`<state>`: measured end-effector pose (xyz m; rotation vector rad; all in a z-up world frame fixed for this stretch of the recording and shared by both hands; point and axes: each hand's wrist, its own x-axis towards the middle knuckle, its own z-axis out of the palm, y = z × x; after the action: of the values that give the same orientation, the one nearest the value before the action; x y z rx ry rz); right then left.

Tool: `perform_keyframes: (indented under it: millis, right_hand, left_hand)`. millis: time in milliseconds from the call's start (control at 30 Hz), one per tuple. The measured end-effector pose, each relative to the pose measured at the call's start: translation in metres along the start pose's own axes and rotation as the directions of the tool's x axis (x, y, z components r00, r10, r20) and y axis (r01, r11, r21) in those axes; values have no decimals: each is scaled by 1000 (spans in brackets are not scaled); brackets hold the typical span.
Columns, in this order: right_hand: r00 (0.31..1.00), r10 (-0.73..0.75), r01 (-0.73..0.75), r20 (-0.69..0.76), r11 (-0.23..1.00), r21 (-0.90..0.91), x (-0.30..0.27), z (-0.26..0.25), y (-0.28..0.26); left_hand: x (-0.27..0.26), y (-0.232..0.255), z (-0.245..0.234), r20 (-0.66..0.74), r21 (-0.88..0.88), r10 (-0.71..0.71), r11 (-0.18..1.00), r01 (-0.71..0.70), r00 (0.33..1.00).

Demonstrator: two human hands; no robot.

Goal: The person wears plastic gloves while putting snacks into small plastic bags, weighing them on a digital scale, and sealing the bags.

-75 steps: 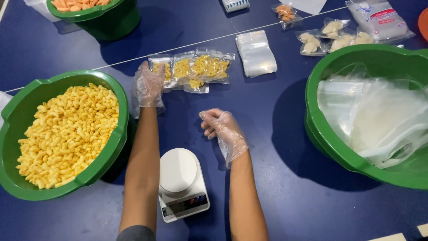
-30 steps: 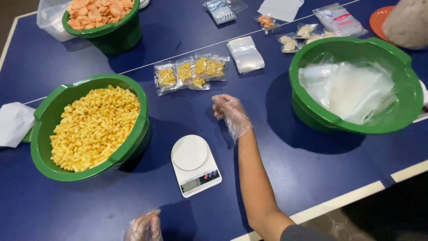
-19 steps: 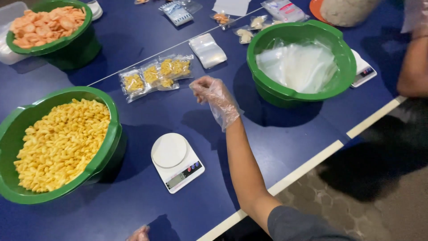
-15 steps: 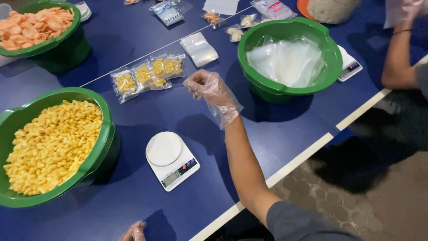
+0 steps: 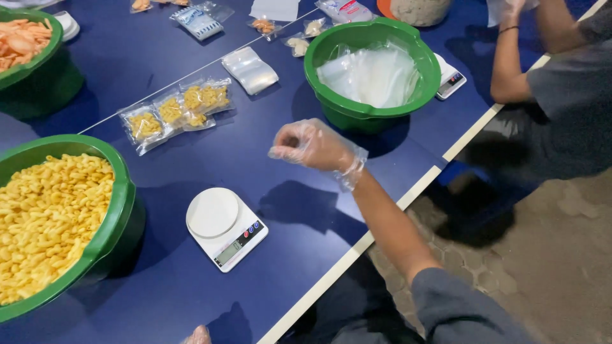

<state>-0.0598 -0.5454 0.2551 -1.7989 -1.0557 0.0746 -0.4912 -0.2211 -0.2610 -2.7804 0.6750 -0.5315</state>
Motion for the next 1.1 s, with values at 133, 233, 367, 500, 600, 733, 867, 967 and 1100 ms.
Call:
perform_keyframes:
  millis: [133, 233, 367, 500, 600, 733, 867, 967, 1100]
  right_hand:
    - [998, 62, -53, 33, 973, -223, -14, -67, 15]
    - [985, 131, -154, -109, 958, -243, -16, -120, 30]
    - [928, 169, -257, -332, 936, -242, 2, -196, 75]
    - [887, 166, -348, -431, 854, -387, 24, -249, 148]
    - [943, -27, -195, -332, 762, -618, 39, -251, 158]
    - [965, 254, -218, -60, 659, -720, 57, -231, 160]
    - [954, 299, -166, 3, 537, -827, 72, -232, 195]
    - [932, 361, -136, 37, 443, -886, 81, -231, 195]
    - [930, 369, -175, 7, 458, -871, 81, -228, 189]
  left_hand:
    - [171, 46, -115, -367, 50, -348, 919, 392, 863]
    - [188, 30, -144, 114, 87, -825, 564, 821, 554]
    - [185, 20, -122, 809, 402, -586, 604, 689, 42]
    - [176, 14, -89, 847, 401, -527, 545, 737, -71]
    - [161, 12, -67, 881, 412, -417, 448, 793, -223]
    - [147, 38, -90, 351, 223, -810, 560, 798, 470]
    - [131, 45, -74, 434, 534, -777, 629, 565, 455]
    - [126, 49, -72, 311, 557, -750, 641, 528, 583]
    - [253, 26, -206, -363, -590, -927, 149, 794, -95]
